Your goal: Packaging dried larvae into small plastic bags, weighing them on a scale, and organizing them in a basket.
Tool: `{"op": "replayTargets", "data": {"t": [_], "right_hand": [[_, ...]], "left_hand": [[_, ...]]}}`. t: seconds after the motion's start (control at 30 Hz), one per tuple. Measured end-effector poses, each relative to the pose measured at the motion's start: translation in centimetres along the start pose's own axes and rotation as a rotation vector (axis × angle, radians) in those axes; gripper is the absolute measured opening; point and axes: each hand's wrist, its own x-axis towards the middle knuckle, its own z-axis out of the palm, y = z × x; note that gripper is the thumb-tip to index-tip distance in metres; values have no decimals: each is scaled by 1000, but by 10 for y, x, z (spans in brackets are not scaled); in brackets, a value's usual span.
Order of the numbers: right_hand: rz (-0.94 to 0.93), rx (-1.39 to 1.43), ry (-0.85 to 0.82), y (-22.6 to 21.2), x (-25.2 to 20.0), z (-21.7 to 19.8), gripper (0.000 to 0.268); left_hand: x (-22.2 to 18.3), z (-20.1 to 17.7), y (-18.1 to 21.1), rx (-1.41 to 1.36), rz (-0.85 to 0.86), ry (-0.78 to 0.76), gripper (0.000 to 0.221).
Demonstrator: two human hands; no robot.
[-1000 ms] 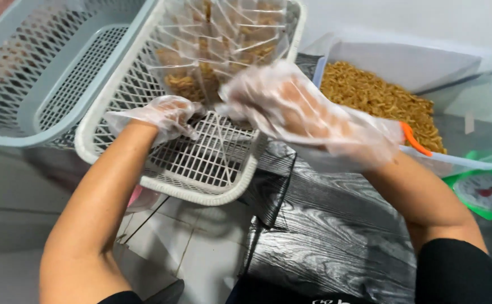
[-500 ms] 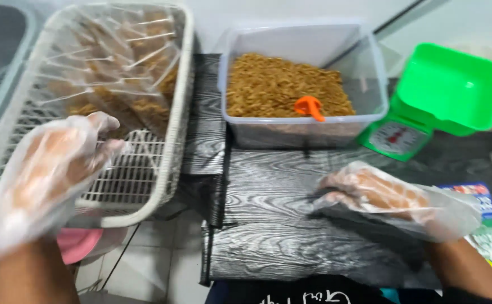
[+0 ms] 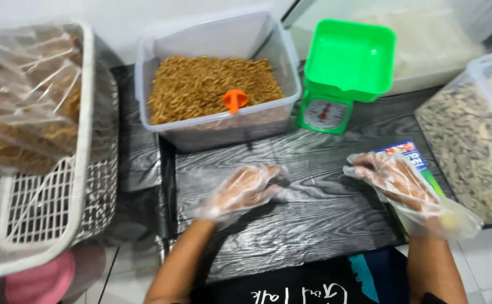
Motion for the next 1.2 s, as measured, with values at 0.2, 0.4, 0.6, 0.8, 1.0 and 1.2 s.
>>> {"op": "replayTargets", "data": {"t": [0.2,0.4,0.6,0.8,1.0,1.2], "right_hand": [[-88,416,313,51,53,-29,33],[-6,223,542,130,154,-62,24],[-392,2425,-186,247,261,-84,60],[-195,2664,-1167,308,357,-88,12],[-322,2643,-1208,310,383,-86,14],[-523,2615,-1208,360,396,-83,27]], "left_hand": [[62,77,30,-1172,-546,95,23],[61,83,32,-1102,-678,202,20],[63,75,24,-1146,-684,209,21],[64,73,20,-1172,-718,217,18],[65,68,17,-1251,-837,79,20],[61,75,24,-1173,-731,235,17]]}}
